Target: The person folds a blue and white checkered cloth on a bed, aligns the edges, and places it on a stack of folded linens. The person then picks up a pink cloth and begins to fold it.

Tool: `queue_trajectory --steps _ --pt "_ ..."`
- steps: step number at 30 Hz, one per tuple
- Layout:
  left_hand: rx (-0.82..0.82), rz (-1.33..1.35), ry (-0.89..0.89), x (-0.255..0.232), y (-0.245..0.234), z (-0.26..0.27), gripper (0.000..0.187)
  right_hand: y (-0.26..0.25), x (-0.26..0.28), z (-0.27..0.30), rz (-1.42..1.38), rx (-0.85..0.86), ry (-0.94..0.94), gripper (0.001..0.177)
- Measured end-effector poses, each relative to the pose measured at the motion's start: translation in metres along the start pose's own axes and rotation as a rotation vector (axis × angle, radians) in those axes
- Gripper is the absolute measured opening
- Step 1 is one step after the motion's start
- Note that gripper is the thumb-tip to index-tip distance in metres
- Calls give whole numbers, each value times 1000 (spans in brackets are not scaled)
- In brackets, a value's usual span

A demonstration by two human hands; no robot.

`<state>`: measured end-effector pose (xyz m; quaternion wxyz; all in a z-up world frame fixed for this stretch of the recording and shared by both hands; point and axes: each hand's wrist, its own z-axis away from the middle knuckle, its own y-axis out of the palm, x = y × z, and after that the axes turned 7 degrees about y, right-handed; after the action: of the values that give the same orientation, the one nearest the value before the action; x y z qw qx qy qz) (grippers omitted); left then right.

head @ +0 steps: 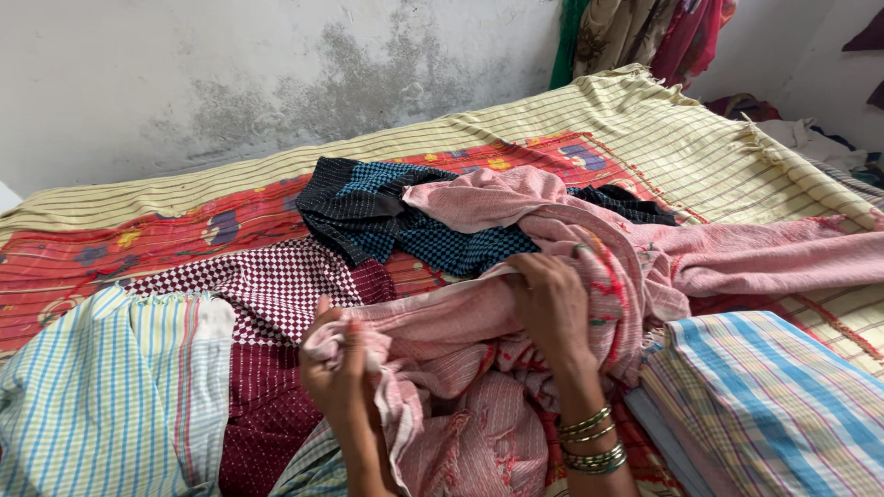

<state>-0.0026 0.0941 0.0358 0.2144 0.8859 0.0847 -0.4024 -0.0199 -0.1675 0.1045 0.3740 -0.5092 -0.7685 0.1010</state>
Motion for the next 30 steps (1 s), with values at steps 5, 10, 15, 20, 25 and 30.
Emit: queue_trajectory --steps 5,10,15,20,25,30 --pt "439 67 -127 -28 36 24 54 -2 59 17 -212 134 -102 14" --pt "423 32 -254 -25 37 29 33 -10 72 18 -432 200 -92 23" --pt "226 -90 -124 5 32 31 29 -9 31 12 -304 717 73 31" --pt "-130 -146 -83 31 5 21 25 2 -51 17 -68 658 240 54" --pt "-473 -121 64 28 -49 -3 28 -17 -120 7 437 138 312 62" --pt "-223 -63 90 18 -31 8 44 -24 -80 2 330 270 444 57"
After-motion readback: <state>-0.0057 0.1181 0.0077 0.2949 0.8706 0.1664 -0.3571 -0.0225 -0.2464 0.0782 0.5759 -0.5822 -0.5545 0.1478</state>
